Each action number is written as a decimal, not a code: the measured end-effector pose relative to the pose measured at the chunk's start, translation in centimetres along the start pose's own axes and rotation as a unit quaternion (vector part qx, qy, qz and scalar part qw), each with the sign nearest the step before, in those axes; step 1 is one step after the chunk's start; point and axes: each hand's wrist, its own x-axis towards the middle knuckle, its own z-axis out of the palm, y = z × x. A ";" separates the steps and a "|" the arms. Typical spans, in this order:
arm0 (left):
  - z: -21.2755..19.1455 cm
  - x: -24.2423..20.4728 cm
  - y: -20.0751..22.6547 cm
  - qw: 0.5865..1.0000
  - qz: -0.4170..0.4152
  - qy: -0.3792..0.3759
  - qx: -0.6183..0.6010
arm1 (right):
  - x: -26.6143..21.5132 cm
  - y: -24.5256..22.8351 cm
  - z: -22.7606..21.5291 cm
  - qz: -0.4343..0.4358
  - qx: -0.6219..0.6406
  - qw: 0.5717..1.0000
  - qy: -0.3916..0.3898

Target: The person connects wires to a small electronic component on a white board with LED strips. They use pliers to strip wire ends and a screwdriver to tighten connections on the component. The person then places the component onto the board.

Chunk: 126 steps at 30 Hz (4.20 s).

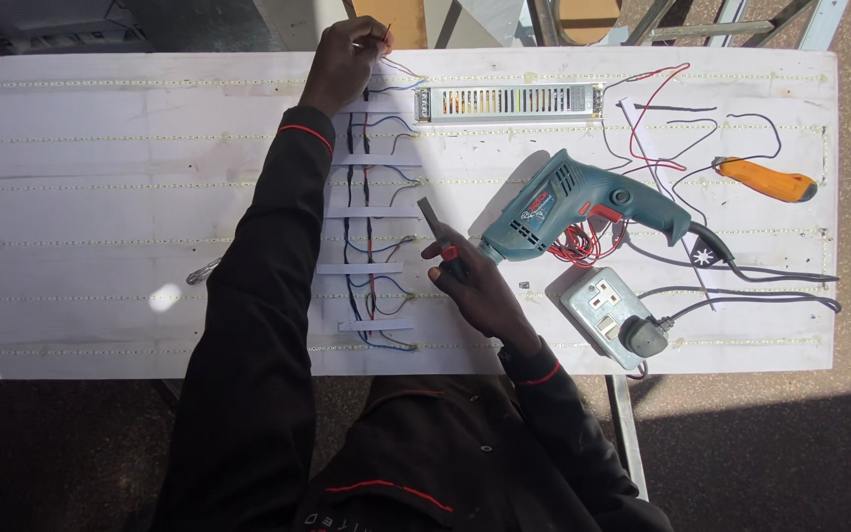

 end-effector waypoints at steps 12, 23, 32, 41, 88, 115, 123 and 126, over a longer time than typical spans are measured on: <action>-2.6 -3.4 -2.1 0.996 0.036 0.019 0.074 | 1.6 0.1 2.3 0.019 0.021 0.999 0.025; -2.9 -3.0 -2.6 0.997 0.038 0.054 0.039 | 3.3 -0.2 4.1 0.023 0.087 0.988 0.124; -3.1 -2.2 -2.9 0.997 0.002 0.081 -0.002 | 4.4 -0.2 3.5 0.006 0.071 0.985 0.158; -2.7 -1.2 -2.7 0.987 -0.051 0.117 0.097 | 4.5 0.5 3.6 0.016 -0.008 0.994 0.109; 2.8 -6.5 -2.8 0.908 -0.079 0.259 0.321 | 35.9 -9.4 0.5 -0.219 -0.544 0.805 -0.086; 3.9 -7.0 -3.9 0.936 -0.115 0.222 0.248 | 37.8 -7.2 -1.0 -0.257 -0.466 0.830 -0.168; 3.1 -6.4 -3.9 0.950 -0.135 0.223 0.174 | 38.0 -7.4 -1.6 -0.206 -0.390 0.894 -0.081; 2.6 -6.8 -3.9 0.963 -0.142 0.188 0.129 | 38.5 -7.4 -1.1 -0.214 -0.437 0.861 -0.146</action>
